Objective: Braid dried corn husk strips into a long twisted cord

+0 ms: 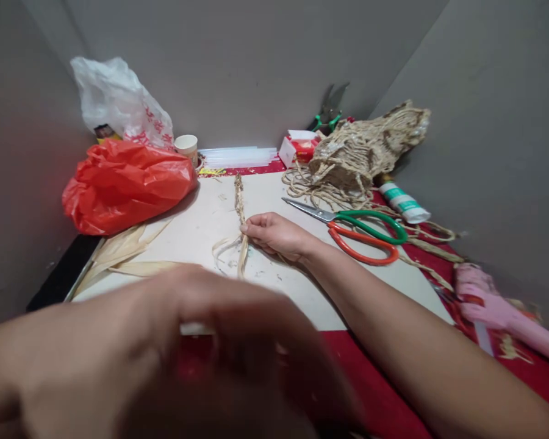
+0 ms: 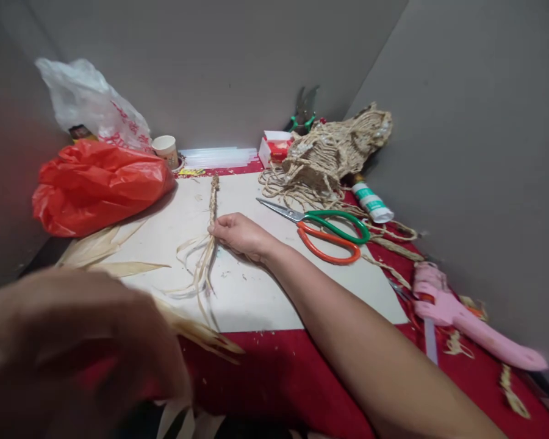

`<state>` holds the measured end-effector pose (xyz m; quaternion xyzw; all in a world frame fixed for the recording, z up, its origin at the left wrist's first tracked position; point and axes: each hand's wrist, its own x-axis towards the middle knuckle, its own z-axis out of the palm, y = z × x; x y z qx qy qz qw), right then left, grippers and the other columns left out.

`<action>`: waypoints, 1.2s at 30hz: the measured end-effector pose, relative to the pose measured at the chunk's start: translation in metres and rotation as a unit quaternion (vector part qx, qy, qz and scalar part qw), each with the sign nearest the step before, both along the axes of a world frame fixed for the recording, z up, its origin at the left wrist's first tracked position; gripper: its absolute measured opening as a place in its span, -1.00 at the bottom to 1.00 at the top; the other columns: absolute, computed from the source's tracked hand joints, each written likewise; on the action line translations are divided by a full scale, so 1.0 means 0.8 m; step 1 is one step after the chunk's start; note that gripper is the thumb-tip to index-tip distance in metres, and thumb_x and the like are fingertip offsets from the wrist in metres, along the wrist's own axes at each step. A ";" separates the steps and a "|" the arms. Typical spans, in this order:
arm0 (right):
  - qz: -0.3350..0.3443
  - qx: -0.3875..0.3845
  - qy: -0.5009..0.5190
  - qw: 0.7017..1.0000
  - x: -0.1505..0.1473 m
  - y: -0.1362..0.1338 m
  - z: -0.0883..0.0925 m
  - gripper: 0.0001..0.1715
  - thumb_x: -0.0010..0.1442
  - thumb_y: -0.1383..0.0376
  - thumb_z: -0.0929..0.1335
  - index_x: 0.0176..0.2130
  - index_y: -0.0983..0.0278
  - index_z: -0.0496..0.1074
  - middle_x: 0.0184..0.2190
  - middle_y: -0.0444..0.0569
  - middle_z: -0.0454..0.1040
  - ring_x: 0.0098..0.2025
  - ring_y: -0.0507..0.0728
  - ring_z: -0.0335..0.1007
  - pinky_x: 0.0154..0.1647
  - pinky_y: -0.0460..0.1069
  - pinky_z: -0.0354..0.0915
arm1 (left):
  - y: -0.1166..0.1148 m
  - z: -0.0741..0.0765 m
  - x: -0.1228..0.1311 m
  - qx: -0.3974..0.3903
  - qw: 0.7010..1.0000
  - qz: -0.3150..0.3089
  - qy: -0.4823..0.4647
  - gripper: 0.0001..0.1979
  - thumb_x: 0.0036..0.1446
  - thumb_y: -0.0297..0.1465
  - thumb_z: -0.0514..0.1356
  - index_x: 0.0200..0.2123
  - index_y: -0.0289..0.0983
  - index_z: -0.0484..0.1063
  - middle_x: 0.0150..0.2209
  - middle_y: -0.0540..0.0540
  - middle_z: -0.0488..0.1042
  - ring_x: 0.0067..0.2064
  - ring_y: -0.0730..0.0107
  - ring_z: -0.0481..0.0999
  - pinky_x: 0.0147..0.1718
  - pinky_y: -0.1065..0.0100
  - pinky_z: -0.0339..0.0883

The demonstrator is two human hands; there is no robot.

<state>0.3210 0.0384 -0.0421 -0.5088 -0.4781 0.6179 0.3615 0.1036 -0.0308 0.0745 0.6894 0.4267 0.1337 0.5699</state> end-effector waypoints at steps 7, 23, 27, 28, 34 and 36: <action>0.031 0.005 -0.013 0.999 0.000 0.003 -0.006 -0.65 0.05 0.16 0.36 -0.56 0.29 0.18 -0.74 -0.29 0.04 -0.74 -0.14 -0.17 -0.74 -0.14 -0.26 | 0.093 -0.008 -0.075 0.194 0.958 0.034 0.207 -0.76 -0.05 -0.22 0.19 -0.38 -0.28 0.46 -0.49 -0.05 0.43 -0.49 0.44 0.33 -0.52 0.47 0.12; 0.063 -0.008 -0.040 0.997 -0.002 0.005 -0.011 -0.49 -0.06 -0.06 0.38 -0.54 0.26 0.14 -0.72 -0.32 -0.03 -0.70 -0.13 -0.26 -0.71 -0.13 -0.29 | 0.108 -0.060 -0.145 0.329 0.834 0.058 0.439 -0.78 0.05 -0.21 0.07 -0.40 -0.22 0.41 -0.40 -0.08 0.48 -0.45 0.40 0.35 -0.50 0.43 -0.01; 0.060 -0.016 -0.037 0.997 -0.003 0.004 -0.008 -0.47 -0.08 -0.08 0.39 -0.53 0.26 0.13 -0.72 -0.31 -0.02 -0.70 -0.12 -0.26 -0.71 -0.13 -0.30 | 0.112 -0.065 -0.153 0.308 0.830 0.062 0.461 -0.81 -0.01 -0.23 0.12 -0.39 -0.22 0.41 -0.40 -0.08 0.48 -0.45 0.40 0.35 -0.49 0.43 0.00; 0.059 -0.018 -0.038 0.997 -0.003 0.004 -0.008 -0.47 -0.09 -0.08 0.39 -0.53 0.26 0.13 -0.71 -0.31 -0.02 -0.70 -0.12 -0.26 -0.71 -0.12 -0.31 | 0.112 -0.068 -0.155 0.297 0.831 0.056 0.468 -0.84 -0.02 -0.26 0.13 -0.43 -0.22 0.42 -0.43 -0.07 0.47 -0.47 0.41 0.34 -0.49 0.43 0.00; 0.064 -0.015 -0.039 0.997 -0.001 0.006 -0.011 -0.49 -0.07 -0.07 0.38 -0.52 0.25 0.13 -0.71 -0.32 -0.03 -0.70 -0.12 -0.26 -0.71 -0.12 -0.30 | 0.105 -0.060 -0.158 0.279 0.891 0.111 0.340 -0.82 -0.01 -0.29 0.11 -0.47 -0.27 0.42 -0.52 -0.01 0.40 -0.49 0.46 0.28 -0.50 0.46 0.04; 0.065 -0.014 -0.035 0.997 0.000 0.006 -0.013 -0.50 -0.07 -0.05 0.38 -0.51 0.25 0.15 -0.71 -0.32 -0.03 -0.70 -0.12 -0.26 -0.71 -0.12 -0.30 | 0.103 -0.052 -0.156 0.264 0.918 0.146 0.256 -0.79 -0.01 -0.27 0.11 -0.47 -0.29 0.44 -0.54 0.01 0.38 -0.48 0.45 0.29 -0.49 0.47 0.08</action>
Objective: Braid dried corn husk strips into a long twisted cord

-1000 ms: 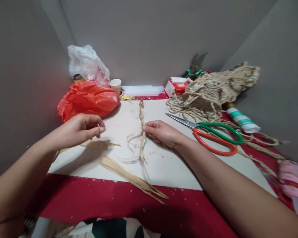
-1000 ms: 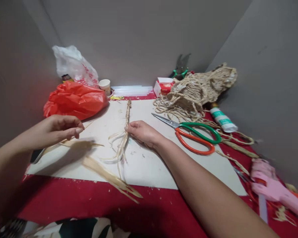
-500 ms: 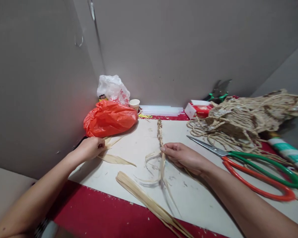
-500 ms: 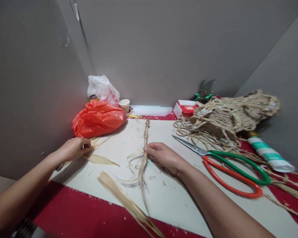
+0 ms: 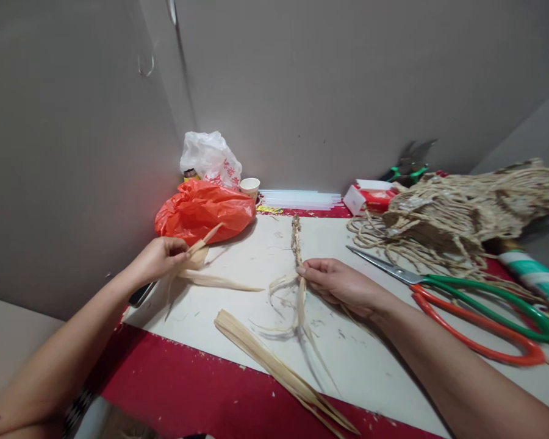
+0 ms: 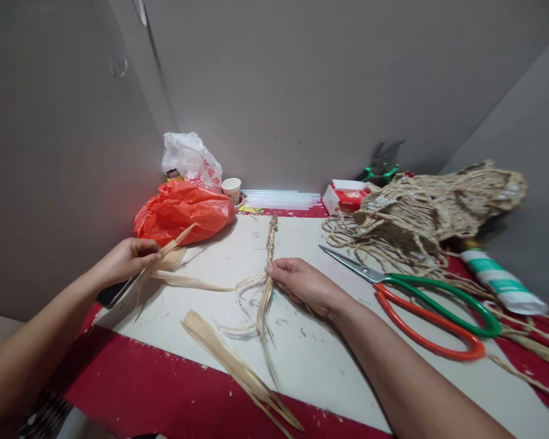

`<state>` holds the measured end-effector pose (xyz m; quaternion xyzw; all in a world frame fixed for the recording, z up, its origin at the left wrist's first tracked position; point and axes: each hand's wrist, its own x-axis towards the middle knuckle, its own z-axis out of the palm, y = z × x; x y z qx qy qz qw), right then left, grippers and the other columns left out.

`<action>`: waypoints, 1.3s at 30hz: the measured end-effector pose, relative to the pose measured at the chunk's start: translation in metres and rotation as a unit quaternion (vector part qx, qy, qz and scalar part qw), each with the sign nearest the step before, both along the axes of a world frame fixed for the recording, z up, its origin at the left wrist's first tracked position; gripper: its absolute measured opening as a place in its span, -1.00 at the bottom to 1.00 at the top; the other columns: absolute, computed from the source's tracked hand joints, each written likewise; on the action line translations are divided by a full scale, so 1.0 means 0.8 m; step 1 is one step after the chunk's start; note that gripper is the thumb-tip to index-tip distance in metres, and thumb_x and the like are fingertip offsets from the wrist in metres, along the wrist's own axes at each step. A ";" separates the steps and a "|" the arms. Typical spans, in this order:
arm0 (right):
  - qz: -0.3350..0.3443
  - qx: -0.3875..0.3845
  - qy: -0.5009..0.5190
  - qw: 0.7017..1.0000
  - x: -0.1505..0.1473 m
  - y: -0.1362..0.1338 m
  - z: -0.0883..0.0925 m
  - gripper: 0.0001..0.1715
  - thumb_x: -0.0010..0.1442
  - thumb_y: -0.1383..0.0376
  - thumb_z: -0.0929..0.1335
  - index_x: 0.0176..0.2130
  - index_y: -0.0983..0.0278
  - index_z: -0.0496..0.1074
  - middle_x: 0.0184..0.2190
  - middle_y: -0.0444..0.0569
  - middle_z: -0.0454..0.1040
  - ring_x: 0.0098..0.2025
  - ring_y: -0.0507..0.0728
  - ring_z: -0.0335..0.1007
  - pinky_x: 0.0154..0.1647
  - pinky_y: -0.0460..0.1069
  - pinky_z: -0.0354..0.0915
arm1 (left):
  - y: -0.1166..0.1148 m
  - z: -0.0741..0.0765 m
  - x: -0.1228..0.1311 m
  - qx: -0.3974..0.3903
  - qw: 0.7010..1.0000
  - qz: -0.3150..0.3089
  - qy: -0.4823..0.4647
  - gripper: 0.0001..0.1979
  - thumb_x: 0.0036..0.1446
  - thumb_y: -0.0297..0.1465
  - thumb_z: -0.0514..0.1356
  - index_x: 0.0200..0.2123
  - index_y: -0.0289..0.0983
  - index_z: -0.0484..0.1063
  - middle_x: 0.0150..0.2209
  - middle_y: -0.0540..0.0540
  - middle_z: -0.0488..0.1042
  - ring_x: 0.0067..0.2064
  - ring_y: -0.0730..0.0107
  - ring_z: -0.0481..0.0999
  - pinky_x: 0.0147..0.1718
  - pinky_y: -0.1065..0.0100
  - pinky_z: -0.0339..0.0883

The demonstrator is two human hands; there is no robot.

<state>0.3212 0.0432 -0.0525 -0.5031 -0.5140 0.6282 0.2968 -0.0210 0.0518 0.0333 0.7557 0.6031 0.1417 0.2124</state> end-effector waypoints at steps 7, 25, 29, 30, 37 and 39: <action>0.004 0.007 0.007 1.000 0.001 0.001 -0.004 -0.53 0.00 -0.01 0.37 -0.52 0.26 0.14 -0.72 -0.32 -0.02 -0.71 -0.13 -0.25 -0.72 -0.13 -0.28 | 0.005 0.012 -0.001 0.042 0.989 0.076 -0.120 -0.78 -0.07 -0.26 0.20 -0.44 -0.32 0.49 -0.55 0.03 0.39 -0.48 0.49 0.31 -0.46 0.48 0.16; -0.001 0.007 0.048 0.999 0.004 0.003 0.006 -0.60 0.04 0.07 0.35 -0.54 0.28 0.15 -0.72 -0.31 0.03 -0.73 -0.14 -0.20 -0.74 -0.13 -0.29 | 0.022 -0.026 0.128 -0.309 0.845 -0.017 -0.436 -0.79 -0.12 -0.34 0.33 -0.48 -0.36 0.42 -0.51 -0.03 0.44 -0.52 0.63 0.34 -0.50 0.55 0.18; -0.003 0.011 0.053 0.999 0.005 0.005 0.005 -0.63 0.06 0.11 0.35 -0.54 0.28 0.16 -0.73 -0.31 0.03 -0.75 -0.14 -0.20 -0.75 -0.13 -0.28 | 0.025 -0.039 0.162 -0.337 0.840 -0.012 -0.426 -0.76 -0.22 -0.37 0.37 -0.51 -0.37 0.40 -0.47 -0.11 0.50 -0.50 0.51 0.42 -0.48 0.47 0.22; -0.006 0.011 0.056 0.998 0.005 0.005 0.005 -0.63 0.06 0.12 0.35 -0.54 0.28 0.16 -0.74 -0.31 0.03 -0.75 -0.14 -0.20 -0.76 -0.13 -0.28 | 0.025 -0.042 0.169 -0.336 0.844 -0.020 -0.417 -0.76 -0.22 -0.36 0.36 -0.52 -0.37 0.39 -0.50 -0.11 0.50 -0.53 0.52 0.40 -0.51 0.48 0.18; -0.017 -0.008 0.073 0.997 0.005 0.005 0.009 -0.64 0.00 0.13 0.38 -0.53 0.28 0.18 -0.75 -0.32 0.06 -0.76 -0.14 -0.18 -0.78 -0.16 -0.29 | 0.027 -0.052 0.202 -0.240 0.888 -0.100 -0.380 -0.80 -0.22 -0.44 0.30 -0.58 -0.33 0.30 -0.59 0.05 0.34 -0.55 0.59 0.26 -0.51 0.48 0.09; -0.018 -0.011 0.080 0.997 0.005 0.005 0.010 -0.62 -0.04 0.13 0.41 -0.53 0.28 0.18 -0.75 -0.33 0.04 -0.76 -0.15 -0.18 -0.78 -0.16 -0.29 | 0.026 -0.051 0.206 -0.228 0.896 -0.117 -0.364 -0.81 -0.22 -0.44 0.28 -0.60 -0.33 0.28 -0.59 0.05 0.32 -0.54 0.58 0.26 -0.51 0.47 0.10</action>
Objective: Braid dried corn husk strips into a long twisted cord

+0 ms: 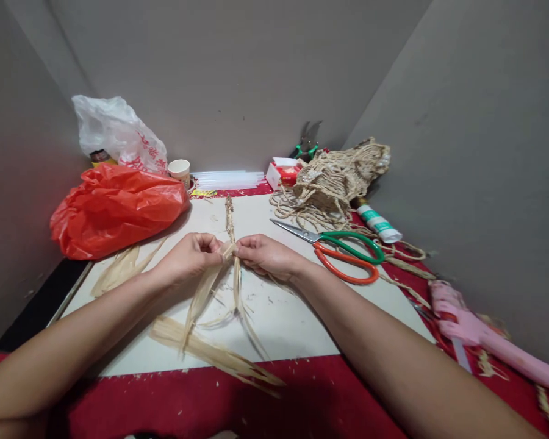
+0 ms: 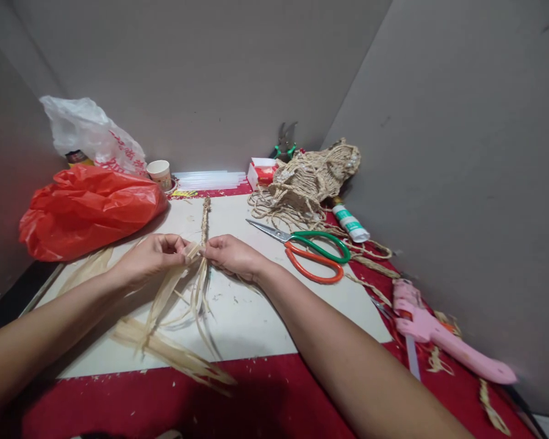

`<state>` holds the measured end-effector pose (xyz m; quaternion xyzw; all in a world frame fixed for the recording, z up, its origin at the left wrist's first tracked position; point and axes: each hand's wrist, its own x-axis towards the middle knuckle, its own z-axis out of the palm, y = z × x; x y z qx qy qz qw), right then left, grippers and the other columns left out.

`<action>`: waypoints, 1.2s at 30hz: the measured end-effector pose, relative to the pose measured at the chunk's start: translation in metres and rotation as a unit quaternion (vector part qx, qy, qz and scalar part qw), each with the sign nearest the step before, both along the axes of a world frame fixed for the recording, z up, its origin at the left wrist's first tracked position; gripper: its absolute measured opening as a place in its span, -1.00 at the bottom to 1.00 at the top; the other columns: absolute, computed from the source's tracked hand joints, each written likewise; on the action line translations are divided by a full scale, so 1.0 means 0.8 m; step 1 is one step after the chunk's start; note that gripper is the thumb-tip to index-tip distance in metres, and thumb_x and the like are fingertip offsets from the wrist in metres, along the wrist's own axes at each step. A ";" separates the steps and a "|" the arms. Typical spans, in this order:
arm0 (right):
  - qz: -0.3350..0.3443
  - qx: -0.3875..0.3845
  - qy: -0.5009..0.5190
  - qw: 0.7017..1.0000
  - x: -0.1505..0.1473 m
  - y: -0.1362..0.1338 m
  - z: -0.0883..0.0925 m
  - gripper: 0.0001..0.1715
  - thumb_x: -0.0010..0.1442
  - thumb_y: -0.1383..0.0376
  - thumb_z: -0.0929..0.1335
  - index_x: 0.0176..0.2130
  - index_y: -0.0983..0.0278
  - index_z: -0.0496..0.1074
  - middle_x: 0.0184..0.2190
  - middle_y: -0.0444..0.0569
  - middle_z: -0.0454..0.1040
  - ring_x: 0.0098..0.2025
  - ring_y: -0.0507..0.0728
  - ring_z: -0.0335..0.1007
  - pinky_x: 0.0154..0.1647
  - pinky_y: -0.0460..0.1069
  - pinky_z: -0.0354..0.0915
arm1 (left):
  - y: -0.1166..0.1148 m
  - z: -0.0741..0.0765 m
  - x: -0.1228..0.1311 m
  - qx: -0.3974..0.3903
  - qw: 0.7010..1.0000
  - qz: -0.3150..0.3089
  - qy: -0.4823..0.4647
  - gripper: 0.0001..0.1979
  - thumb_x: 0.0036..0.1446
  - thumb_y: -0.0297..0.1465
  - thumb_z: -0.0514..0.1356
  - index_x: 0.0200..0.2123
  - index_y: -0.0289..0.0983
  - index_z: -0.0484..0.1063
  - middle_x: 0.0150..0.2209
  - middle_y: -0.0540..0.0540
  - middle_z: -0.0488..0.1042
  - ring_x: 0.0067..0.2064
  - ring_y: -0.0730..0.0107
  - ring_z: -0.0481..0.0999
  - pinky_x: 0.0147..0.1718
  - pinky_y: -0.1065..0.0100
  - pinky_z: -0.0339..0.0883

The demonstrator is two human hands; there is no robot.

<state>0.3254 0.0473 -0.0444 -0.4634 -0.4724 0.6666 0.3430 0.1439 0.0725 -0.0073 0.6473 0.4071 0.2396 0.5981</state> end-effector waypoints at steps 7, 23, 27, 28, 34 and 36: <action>0.000 -0.005 0.011 1.000 0.001 0.000 0.000 -0.68 0.00 0.18 0.39 -0.53 0.28 0.19 -0.76 -0.34 0.02 -0.77 -0.15 -0.20 -0.79 -0.16 -0.29 | -0.009 -0.014 0.000 -0.027 1.000 -0.005 0.005 -0.76 -0.17 -0.37 0.27 -0.58 -0.30 0.23 -0.61 0.03 0.32 -0.57 0.55 0.28 -0.56 0.47 0.07; -0.005 -0.005 0.018 1.000 0.000 0.000 -0.001 -0.68 -0.02 0.22 0.39 -0.56 0.28 0.17 -0.77 -0.34 0.05 -0.78 -0.15 -0.19 -0.79 -0.18 -0.28 | 0.006 -0.027 0.001 -0.060 0.995 0.026 -0.076 -0.80 -0.18 -0.37 0.32 -0.49 -0.35 0.40 -0.60 0.04 0.31 -0.58 0.62 0.19 -0.55 0.46 0.05; -0.013 -0.007 0.024 1.000 -0.001 0.000 0.000 -0.63 -0.08 0.21 0.43 -0.58 0.29 0.17 -0.78 -0.34 0.03 -0.78 -0.16 -0.20 -0.79 -0.18 -0.29 | 0.006 -0.028 0.004 -0.072 0.995 0.033 -0.067 -0.81 -0.19 -0.39 0.31 -0.47 -0.35 0.40 -0.60 0.04 0.31 -0.61 0.63 0.18 -0.58 0.46 0.00; -0.014 -0.008 0.026 1.000 -0.001 0.000 0.001 -0.62 -0.09 0.21 0.44 -0.59 0.29 0.17 -0.78 -0.35 0.03 -0.78 -0.16 -0.21 -0.79 -0.18 -0.29 | 0.006 -0.028 0.004 -0.069 0.995 0.035 -0.064 -0.81 -0.18 -0.39 0.30 -0.48 -0.36 0.40 -0.60 0.04 0.30 -0.61 0.64 0.17 -0.59 0.46 -0.01; -0.002 -0.008 0.037 0.999 0.000 0.000 -0.001 -0.63 -0.07 0.16 0.44 -0.54 0.30 0.22 -0.78 -0.35 0.01 -0.76 -0.16 -0.24 -0.78 -0.17 -0.30 | 0.007 -0.034 0.008 -0.052 0.997 0.025 -0.045 -0.79 -0.15 -0.33 0.30 -0.51 -0.34 0.36 -0.68 0.10 0.22 -0.65 0.65 0.11 -0.62 0.47 -0.10; -0.004 -0.009 0.037 0.999 0.002 0.000 -0.002 -0.64 -0.06 0.14 0.43 -0.53 0.30 0.23 -0.78 -0.35 0.01 -0.76 -0.15 -0.24 -0.78 -0.17 -0.30 | 0.009 -0.037 0.009 -0.044 0.998 0.032 -0.033 -0.79 -0.16 -0.34 0.30 -0.52 -0.34 0.35 -0.69 0.10 0.23 -0.66 0.65 0.11 -0.64 0.47 -0.11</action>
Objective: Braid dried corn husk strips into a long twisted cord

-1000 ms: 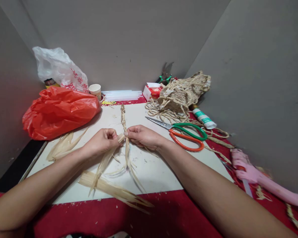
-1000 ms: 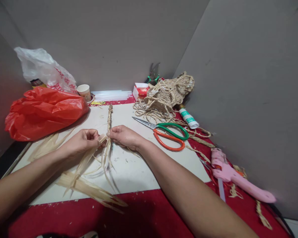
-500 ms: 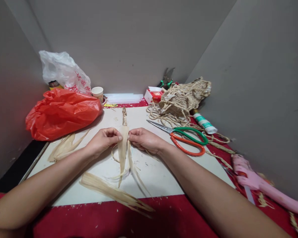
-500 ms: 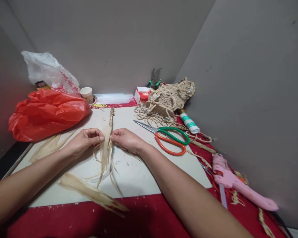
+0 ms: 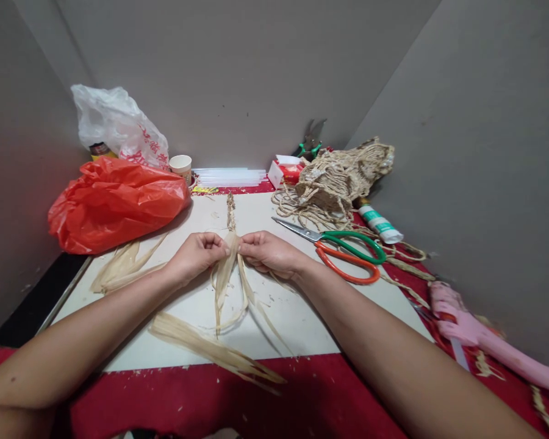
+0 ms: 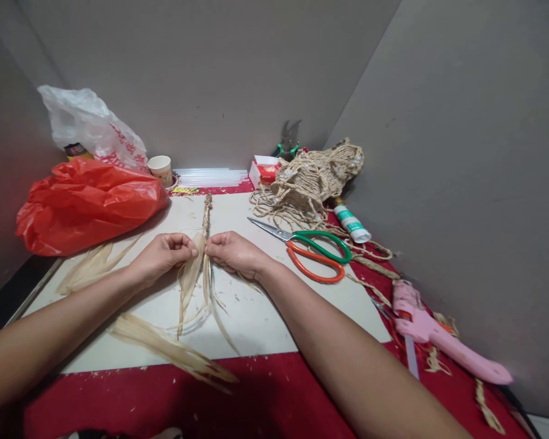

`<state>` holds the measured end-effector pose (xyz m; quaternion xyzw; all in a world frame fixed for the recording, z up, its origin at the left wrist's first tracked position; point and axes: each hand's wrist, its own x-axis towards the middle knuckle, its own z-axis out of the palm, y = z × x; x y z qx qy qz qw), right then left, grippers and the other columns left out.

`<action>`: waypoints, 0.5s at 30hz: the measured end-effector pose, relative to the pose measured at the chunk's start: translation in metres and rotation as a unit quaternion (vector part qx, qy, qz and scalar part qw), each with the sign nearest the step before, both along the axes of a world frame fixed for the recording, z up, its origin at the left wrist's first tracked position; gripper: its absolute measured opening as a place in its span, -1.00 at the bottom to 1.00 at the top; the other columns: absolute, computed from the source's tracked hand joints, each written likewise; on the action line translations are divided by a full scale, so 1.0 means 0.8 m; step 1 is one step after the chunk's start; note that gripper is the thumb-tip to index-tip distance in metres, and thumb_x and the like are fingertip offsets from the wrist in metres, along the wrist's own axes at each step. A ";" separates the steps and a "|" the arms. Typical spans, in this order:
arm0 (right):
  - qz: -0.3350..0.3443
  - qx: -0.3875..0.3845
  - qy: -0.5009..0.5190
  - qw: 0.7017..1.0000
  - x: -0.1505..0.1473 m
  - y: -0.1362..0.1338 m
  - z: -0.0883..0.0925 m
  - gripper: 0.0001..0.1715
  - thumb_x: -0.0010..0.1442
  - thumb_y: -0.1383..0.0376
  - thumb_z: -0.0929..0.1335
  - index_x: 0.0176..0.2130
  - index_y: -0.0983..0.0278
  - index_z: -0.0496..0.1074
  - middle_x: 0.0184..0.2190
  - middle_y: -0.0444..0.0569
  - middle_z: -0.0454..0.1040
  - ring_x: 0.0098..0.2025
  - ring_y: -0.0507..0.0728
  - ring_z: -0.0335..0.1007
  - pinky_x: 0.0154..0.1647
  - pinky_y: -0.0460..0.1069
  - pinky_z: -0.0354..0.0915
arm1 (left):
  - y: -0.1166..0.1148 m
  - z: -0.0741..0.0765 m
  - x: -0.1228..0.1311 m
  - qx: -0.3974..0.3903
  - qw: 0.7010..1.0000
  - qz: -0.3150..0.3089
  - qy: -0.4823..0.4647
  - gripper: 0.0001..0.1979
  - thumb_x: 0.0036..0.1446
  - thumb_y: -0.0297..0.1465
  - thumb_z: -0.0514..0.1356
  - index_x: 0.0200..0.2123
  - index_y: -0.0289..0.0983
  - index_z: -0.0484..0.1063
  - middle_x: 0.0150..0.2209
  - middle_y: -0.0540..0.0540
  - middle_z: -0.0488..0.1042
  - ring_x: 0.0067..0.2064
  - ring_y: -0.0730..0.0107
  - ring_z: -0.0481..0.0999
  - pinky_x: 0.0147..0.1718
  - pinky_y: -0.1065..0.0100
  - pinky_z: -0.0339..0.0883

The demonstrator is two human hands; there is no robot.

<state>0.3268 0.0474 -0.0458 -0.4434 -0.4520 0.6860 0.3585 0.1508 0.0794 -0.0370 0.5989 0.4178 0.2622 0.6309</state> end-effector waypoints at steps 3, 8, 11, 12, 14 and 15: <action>-0.002 0.002 0.000 1.000 0.001 -0.001 0.000 -0.62 -0.06 0.12 0.44 -0.51 0.31 0.25 -0.77 -0.35 0.00 -0.75 -0.15 -0.24 -0.77 -0.17 -0.30 | 0.002 -0.004 0.000 0.014 1.000 0.013 0.006 -0.80 -0.14 -0.35 0.28 -0.53 -0.33 0.33 -0.71 0.10 0.22 -0.68 0.65 0.10 -0.65 0.47 -0.11; -0.014 0.018 -0.009 1.000 -0.002 -0.002 0.001 -0.59 -0.08 0.10 0.45 -0.52 0.31 0.25 -0.77 -0.34 0.02 -0.75 -0.15 -0.21 -0.77 -0.16 -0.28 | 0.002 -0.006 0.000 0.011 1.000 0.028 -0.008 -0.82 -0.16 -0.37 0.27 -0.56 -0.32 0.32 -0.71 0.10 0.22 -0.69 0.65 0.11 -0.67 0.46 -0.10; -0.030 0.031 -0.031 0.999 -0.006 -0.004 0.001 -0.58 -0.09 0.11 0.46 -0.55 0.32 0.25 -0.75 -0.31 0.07 -0.74 -0.16 -0.18 -0.76 -0.16 -0.29 | 0.000 -0.004 -0.001 0.011 1.000 0.015 -0.004 -0.84 -0.17 -0.40 0.27 -0.56 -0.33 0.34 -0.72 0.10 0.21 -0.69 0.65 0.11 -0.66 0.47 -0.09; -0.033 0.032 -0.034 0.998 -0.006 -0.004 0.002 -0.58 -0.09 0.11 0.46 -0.55 0.33 0.24 -0.75 -0.31 0.07 -0.74 -0.16 -0.18 -0.76 -0.15 -0.29 | -0.001 -0.003 -0.001 0.006 1.000 0.008 -0.006 -0.85 -0.17 -0.41 0.27 -0.56 -0.34 0.35 -0.72 0.10 0.21 -0.68 0.65 0.11 -0.66 0.47 -0.07; -0.035 0.026 -0.034 0.998 -0.007 -0.005 0.003 -0.57 -0.11 0.11 0.47 -0.56 0.33 0.25 -0.76 -0.32 0.06 -0.74 -0.16 -0.18 -0.76 -0.15 -0.29 | -0.002 -0.002 -0.002 -0.011 1.000 -0.007 -0.016 -0.86 -0.16 -0.41 0.27 -0.55 -0.34 0.36 -0.71 0.09 0.23 -0.67 0.64 0.14 -0.64 0.47 -0.02; -0.035 0.022 -0.033 0.999 -0.007 -0.005 0.004 -0.57 -0.12 0.11 0.47 -0.56 0.33 0.25 -0.77 -0.32 0.04 -0.75 -0.16 -0.19 -0.77 -0.15 -0.29 | -0.002 -0.001 -0.002 -0.018 1.000 -0.013 -0.020 -0.86 -0.16 -0.40 0.27 -0.55 -0.34 0.36 -0.70 0.08 0.24 -0.67 0.62 0.16 -0.63 0.46 0.01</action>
